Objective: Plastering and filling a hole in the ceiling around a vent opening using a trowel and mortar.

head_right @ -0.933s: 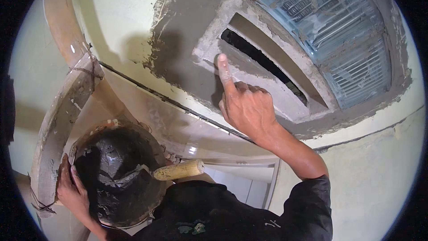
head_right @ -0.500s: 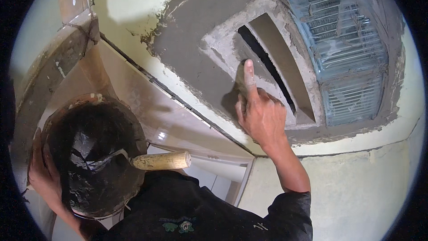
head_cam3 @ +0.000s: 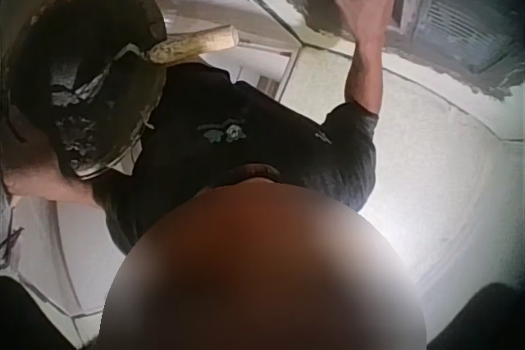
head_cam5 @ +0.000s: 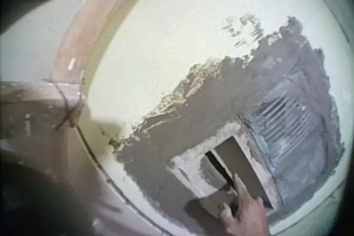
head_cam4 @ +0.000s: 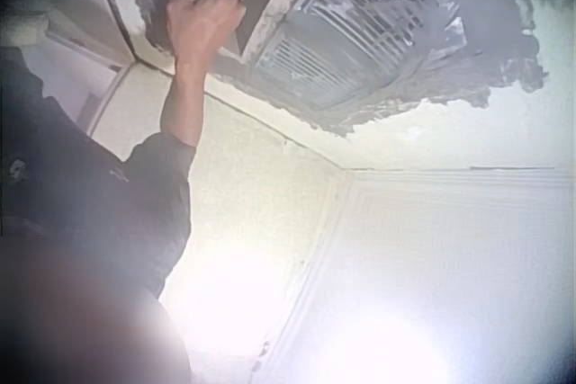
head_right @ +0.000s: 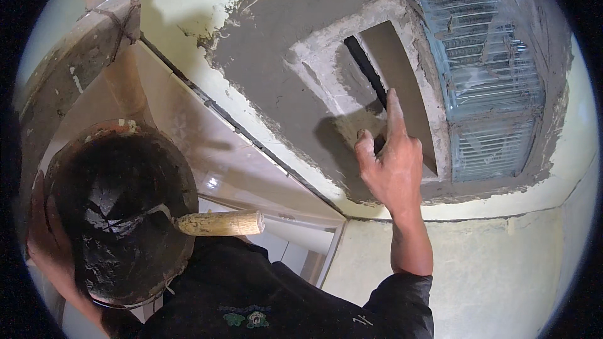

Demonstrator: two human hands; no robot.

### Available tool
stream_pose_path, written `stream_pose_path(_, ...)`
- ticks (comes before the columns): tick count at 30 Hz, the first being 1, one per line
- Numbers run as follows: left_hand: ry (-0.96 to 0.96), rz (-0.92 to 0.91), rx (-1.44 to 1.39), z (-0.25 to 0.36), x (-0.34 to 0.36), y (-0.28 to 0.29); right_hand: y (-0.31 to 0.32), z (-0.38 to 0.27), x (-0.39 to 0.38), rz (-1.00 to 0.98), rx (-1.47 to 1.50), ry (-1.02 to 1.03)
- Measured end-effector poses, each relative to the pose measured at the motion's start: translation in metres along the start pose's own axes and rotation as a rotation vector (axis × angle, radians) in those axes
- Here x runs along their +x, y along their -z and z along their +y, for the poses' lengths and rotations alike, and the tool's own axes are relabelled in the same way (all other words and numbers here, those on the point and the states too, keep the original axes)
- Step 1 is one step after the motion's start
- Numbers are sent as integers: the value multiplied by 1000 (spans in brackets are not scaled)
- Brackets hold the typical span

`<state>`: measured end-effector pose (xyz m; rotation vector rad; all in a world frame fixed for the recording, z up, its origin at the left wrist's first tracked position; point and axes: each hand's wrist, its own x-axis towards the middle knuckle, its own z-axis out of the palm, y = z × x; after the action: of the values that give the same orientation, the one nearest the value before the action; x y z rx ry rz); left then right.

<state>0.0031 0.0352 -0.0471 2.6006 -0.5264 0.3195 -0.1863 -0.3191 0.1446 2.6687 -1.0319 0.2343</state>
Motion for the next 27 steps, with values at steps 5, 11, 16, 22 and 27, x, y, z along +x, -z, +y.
stream_pose_path(5,-33,-6,32,-6,0,-2,-8,-2,2,48,49,93)
stream_pose_path(11,-12,-6,33,-5,-4,-2,-10,-15,8,17,93,50)
stream_pose_path(16,-13,-6,119,-10,-3,-4,-12,-23,18,21,89,93)
stream_pose_path(22,-3,-7,96,-4,2,2,-16,-43,26,208,339,209)
stream_pose_path(27,6,-107,61,-3,3,8,-22,-39,-4,80,404,337)
